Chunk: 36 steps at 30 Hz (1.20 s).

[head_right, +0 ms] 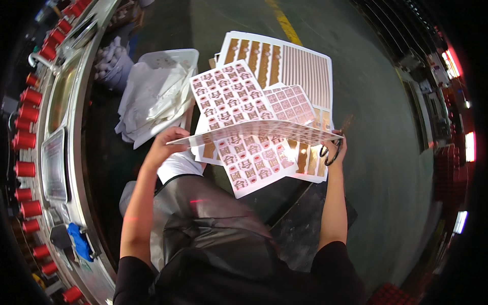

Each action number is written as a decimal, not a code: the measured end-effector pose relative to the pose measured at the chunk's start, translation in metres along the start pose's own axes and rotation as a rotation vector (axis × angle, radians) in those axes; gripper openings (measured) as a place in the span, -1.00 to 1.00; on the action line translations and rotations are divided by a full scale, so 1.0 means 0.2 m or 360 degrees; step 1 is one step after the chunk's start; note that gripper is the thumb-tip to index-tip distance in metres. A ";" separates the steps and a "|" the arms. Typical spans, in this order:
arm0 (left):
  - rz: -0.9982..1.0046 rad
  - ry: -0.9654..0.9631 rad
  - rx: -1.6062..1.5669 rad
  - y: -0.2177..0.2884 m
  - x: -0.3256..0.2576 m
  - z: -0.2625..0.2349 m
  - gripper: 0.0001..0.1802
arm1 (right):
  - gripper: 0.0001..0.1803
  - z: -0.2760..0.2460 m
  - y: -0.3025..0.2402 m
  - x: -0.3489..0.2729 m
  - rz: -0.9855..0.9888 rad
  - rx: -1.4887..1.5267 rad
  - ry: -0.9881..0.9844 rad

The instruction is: The person cuts individual labels from a large printed sticker sheet using scissors.

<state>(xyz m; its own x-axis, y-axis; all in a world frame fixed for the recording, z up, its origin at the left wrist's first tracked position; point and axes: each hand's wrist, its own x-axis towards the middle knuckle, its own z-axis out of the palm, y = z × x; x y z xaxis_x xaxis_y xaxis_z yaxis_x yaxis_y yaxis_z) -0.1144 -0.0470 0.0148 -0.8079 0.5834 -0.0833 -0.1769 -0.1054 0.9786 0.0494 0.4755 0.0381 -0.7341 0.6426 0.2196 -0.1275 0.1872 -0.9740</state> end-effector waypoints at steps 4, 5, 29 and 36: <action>-0.0069 -0.0238 0.0564 0.39 0.03 0.08 -0.53 | -0.56 0.02 -0.02 -0.01 0.0034 0.0043 -0.0017; -0.0059 -0.0257 0.0564 0.45 0.05 0.14 -0.53 | -0.57 0.03 -0.04 -0.02 0.0048 0.0034 0.0001; -0.0269 -0.0281 0.1321 0.81 0.08 -0.01 -0.73 | -0.72 0.54 -0.64 0.03 0.0203 -0.0254 -0.0701; -0.0687 0.0020 0.0297 0.49 -0.40 -0.30 -0.73 | -0.75 0.71 -0.54 0.01 0.0284 -0.0588 -0.1440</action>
<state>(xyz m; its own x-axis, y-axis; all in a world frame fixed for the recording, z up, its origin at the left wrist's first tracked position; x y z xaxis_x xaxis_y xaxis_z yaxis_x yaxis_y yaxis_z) -0.1007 -0.1526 0.1055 -0.6896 0.5322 -0.4911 -0.3951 0.2919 0.8710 -0.0330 0.3500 0.1351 -0.9743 -0.0965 -0.2035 0.1373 0.4618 -0.8763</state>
